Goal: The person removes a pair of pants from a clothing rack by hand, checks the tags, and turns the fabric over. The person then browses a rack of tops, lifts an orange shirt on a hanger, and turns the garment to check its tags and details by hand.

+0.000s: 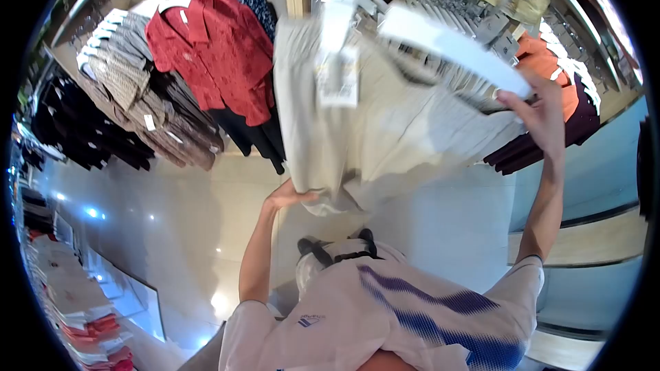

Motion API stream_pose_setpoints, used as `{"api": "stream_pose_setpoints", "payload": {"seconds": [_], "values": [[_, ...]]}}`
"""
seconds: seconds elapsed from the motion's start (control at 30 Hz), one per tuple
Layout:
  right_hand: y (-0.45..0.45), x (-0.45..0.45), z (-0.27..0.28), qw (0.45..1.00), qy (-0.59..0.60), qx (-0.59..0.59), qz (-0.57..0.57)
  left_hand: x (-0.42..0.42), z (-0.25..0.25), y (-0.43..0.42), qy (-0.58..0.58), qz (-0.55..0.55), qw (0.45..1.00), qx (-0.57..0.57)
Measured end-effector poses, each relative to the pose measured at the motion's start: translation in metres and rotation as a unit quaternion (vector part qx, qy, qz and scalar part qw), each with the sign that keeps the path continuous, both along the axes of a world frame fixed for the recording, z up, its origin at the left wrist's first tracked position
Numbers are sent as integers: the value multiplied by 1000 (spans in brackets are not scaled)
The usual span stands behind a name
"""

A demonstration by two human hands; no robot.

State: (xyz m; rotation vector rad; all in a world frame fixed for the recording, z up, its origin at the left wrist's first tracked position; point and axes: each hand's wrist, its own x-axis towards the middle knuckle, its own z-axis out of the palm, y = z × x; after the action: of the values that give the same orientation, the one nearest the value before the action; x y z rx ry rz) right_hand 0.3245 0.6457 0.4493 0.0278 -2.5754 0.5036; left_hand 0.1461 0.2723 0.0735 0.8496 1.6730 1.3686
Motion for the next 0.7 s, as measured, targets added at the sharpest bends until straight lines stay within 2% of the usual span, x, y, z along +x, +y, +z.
{"api": "stream_pose_setpoints", "payload": {"seconds": [0.03,0.07,0.13,0.17,0.23,0.27,0.33,0.37,0.43,0.47,0.53,0.6,0.63,0.67,0.7], "values": [[7,2,5,1000,1,-10,-22,5,-23,7,-52,73,995,-38],[8,5,13,999,4,-10,-39,9,-48,9,-60,78,995,-32],[17,9,23,997,29,-18,-71,15,-105,14,-55,168,984,3],[27,13,26,995,45,-25,-87,17,-129,13,-60,168,984,6],[41,23,42,991,41,-38,-123,18,-174,7,-33,200,972,-119],[46,27,50,991,50,-41,-121,20,-192,3,-36,197,973,-118],[57,38,64,988,66,-14,-138,27,-220,-10,86,215,965,-125],[62,46,72,985,65,8,-160,29,-230,-16,84,211,966,-124],[70,57,86,979,74,48,-185,32,-248,-32,116,211,936,-258],[67,60,89,980,76,11,-186,36,-259,-41,109,243,932,-244],[78,73,94,978,67,19,-196,41,-272,-57,100,270,930,-228],[75,78,90,976,65,9,-208,41,-280,-69,17,324,932,-164],[68,78,84,976,63,10,-209,42,-272,-72,16,323,932,-164],[61,77,74,980,41,-21,-191,40,-264,-79,-136,335,928,-93],[55,77,64,983,20,-53,-174,39,-246,-86,-282,338,898,-19]]}}
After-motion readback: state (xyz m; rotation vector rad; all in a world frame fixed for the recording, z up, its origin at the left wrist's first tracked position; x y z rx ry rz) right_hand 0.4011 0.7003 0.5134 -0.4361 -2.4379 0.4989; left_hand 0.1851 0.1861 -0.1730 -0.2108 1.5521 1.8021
